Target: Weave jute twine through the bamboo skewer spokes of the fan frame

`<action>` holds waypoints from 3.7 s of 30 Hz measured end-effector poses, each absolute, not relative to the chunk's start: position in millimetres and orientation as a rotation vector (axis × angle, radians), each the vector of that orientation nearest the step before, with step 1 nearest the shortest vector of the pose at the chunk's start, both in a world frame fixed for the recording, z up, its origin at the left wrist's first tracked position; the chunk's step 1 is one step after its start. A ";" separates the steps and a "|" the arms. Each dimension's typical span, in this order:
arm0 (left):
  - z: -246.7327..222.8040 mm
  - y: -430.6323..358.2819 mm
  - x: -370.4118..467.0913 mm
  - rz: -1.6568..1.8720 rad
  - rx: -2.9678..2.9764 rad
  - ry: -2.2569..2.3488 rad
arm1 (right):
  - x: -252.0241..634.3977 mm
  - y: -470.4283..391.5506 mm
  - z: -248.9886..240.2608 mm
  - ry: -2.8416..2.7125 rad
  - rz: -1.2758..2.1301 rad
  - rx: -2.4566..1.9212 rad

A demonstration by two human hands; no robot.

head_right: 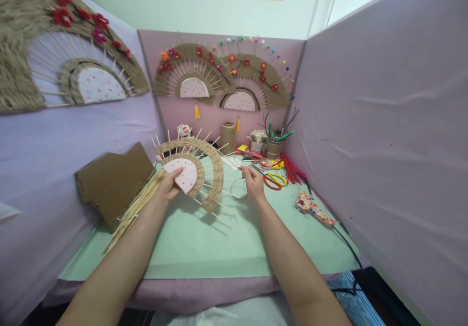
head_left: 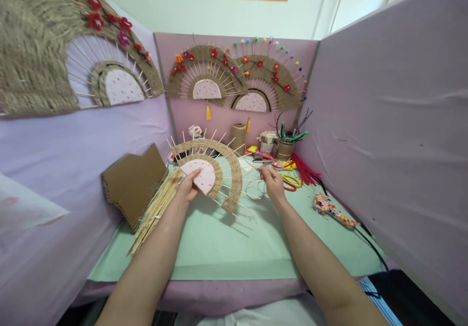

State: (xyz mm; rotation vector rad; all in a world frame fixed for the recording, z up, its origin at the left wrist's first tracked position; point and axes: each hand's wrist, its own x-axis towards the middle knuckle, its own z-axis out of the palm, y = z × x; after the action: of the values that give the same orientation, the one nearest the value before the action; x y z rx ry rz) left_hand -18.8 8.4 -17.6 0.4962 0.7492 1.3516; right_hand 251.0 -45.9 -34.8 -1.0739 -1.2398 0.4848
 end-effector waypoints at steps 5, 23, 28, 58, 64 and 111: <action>-18.3 7.4 -16.5 1.347 0.475 0.730 | 248.9 -43.9 -39.3 -1.289 0.724 -1.040; -21.9 9.1 -13.7 1.410 0.458 0.703 | 244.3 -44.1 -40.2 -1.314 0.978 -0.995; -24.1 10.7 -14.3 1.458 0.474 0.720 | 243.3 -49.0 -35.1 -1.392 0.844 -1.037; -23.8 10.9 -10.7 1.542 0.409 0.722 | 251.3 -101.0 -48.1 -1.655 0.457 -1.047; -25.4 10.5 -9.8 1.520 0.426 0.711 | 244.8 -102.7 -47.0 -1.774 0.592 -1.024; -33.6 14.3 -4.5 1.592 0.380 0.729 | 245.5 -118.6 -56.4 -1.827 0.166 -1.188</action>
State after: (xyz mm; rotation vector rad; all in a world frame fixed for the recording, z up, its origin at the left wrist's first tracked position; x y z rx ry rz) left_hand -4.5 14.3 -33.6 0.3797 0.7285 1.5916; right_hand 245.5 -118.6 -56.4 -1.1885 -1.8272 0.1664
